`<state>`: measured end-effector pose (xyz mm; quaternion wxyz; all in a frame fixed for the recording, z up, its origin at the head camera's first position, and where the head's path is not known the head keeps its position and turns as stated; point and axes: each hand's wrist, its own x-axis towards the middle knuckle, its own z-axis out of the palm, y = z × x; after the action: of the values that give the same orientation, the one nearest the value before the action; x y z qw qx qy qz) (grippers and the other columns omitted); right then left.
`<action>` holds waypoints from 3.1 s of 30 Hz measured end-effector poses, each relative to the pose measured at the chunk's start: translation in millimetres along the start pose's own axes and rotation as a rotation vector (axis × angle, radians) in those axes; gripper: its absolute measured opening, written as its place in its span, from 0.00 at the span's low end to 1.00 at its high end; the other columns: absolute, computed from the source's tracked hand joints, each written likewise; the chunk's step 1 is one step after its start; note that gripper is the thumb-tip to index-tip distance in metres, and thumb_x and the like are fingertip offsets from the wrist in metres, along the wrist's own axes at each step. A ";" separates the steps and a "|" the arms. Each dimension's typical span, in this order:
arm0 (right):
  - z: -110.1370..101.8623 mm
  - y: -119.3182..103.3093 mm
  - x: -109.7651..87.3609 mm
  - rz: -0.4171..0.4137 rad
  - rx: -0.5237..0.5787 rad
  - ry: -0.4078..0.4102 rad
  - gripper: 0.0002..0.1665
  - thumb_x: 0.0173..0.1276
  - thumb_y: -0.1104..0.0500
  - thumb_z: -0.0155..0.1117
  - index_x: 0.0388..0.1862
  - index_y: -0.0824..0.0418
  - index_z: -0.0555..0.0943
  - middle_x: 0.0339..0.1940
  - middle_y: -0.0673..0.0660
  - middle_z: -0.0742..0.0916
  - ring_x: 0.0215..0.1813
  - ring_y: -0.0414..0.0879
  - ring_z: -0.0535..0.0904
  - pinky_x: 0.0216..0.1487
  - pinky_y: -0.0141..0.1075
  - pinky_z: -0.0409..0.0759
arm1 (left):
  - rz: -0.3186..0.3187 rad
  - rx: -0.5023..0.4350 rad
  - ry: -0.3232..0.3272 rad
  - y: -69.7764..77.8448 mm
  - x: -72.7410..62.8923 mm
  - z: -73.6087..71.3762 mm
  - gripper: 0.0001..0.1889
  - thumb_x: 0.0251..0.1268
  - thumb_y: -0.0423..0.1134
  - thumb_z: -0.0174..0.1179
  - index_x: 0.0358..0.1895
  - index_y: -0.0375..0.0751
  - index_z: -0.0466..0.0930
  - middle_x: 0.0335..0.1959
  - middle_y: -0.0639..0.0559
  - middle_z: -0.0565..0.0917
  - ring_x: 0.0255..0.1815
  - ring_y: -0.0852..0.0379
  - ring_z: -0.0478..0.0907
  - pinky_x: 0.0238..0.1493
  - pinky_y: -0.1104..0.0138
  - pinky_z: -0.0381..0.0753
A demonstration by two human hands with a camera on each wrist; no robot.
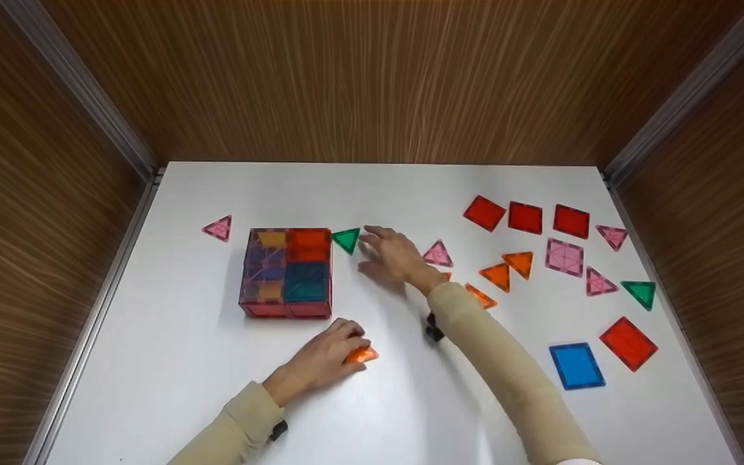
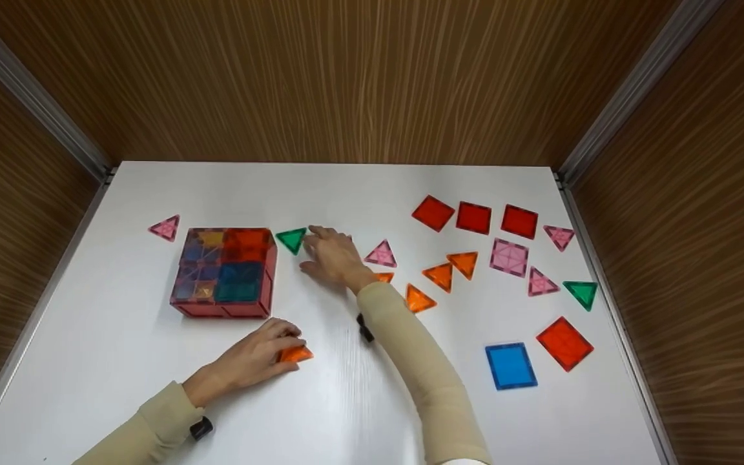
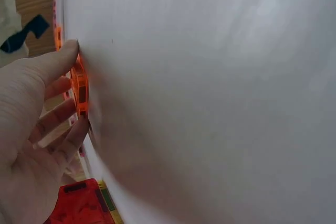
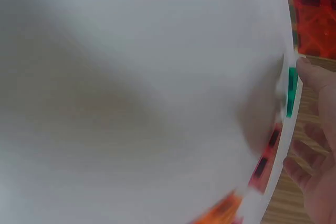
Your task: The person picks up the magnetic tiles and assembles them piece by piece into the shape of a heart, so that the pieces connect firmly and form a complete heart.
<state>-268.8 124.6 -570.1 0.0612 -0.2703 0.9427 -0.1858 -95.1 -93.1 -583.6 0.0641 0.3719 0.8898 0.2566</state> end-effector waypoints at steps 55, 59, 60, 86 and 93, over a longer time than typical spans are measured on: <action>13.1 -7.6 -130.4 -0.153 -0.091 0.069 0.32 0.62 0.40 0.80 0.59 0.57 0.88 0.50 0.56 0.86 0.48 0.49 0.80 0.48 0.40 0.86 | 0.010 0.040 0.023 -3.5 51.8 -8.2 0.15 0.76 0.43 0.65 0.60 0.45 0.86 0.59 0.48 0.82 0.59 0.51 0.78 0.64 0.60 0.84; 15.2 -4.5 -137.6 -0.150 -0.099 0.085 0.33 0.61 0.39 0.81 0.58 0.57 0.88 0.49 0.56 0.87 0.47 0.48 0.82 0.49 0.41 0.88 | -0.003 0.003 0.046 11.2 39.1 -33.4 0.18 0.74 0.42 0.67 0.63 0.43 0.85 0.63 0.45 0.82 0.64 0.49 0.79 0.66 0.57 0.83; 15.5 -3.6 -140.1 -0.145 -0.094 0.083 0.33 0.62 0.39 0.80 0.59 0.57 0.88 0.50 0.56 0.87 0.48 0.48 0.83 0.50 0.41 0.88 | -0.002 -0.006 0.064 15.3 34.8 -43.6 0.19 0.74 0.43 0.67 0.64 0.43 0.85 0.64 0.45 0.82 0.65 0.49 0.79 0.67 0.56 0.83; 14.0 -1.3 -153.3 -0.132 -0.097 0.081 0.33 0.63 0.39 0.79 0.60 0.56 0.87 0.51 0.55 0.86 0.49 0.48 0.80 0.49 0.40 0.86 | -0.615 0.041 0.419 -203.7 -22.3 -175.4 0.25 0.73 0.39 0.63 0.65 0.23 0.77 0.57 0.21 0.79 0.61 0.24 0.75 0.65 0.36 0.73; 13.6 0.4 -154.2 -0.122 -0.096 0.066 0.33 0.64 0.39 0.78 0.62 0.56 0.87 0.52 0.55 0.86 0.50 0.48 0.80 0.50 0.40 0.86 | -0.717 0.003 0.341 -233.6 -17.5 -150.0 0.32 0.73 0.42 0.63 0.72 0.24 0.69 0.69 0.18 0.70 0.70 0.21 0.67 0.74 0.36 0.67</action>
<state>-135.5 202.7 -580.5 0.0056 -0.3234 0.9339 -0.1526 -275.2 -304.8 -573.8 0.0005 -0.0100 0.9615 0.2747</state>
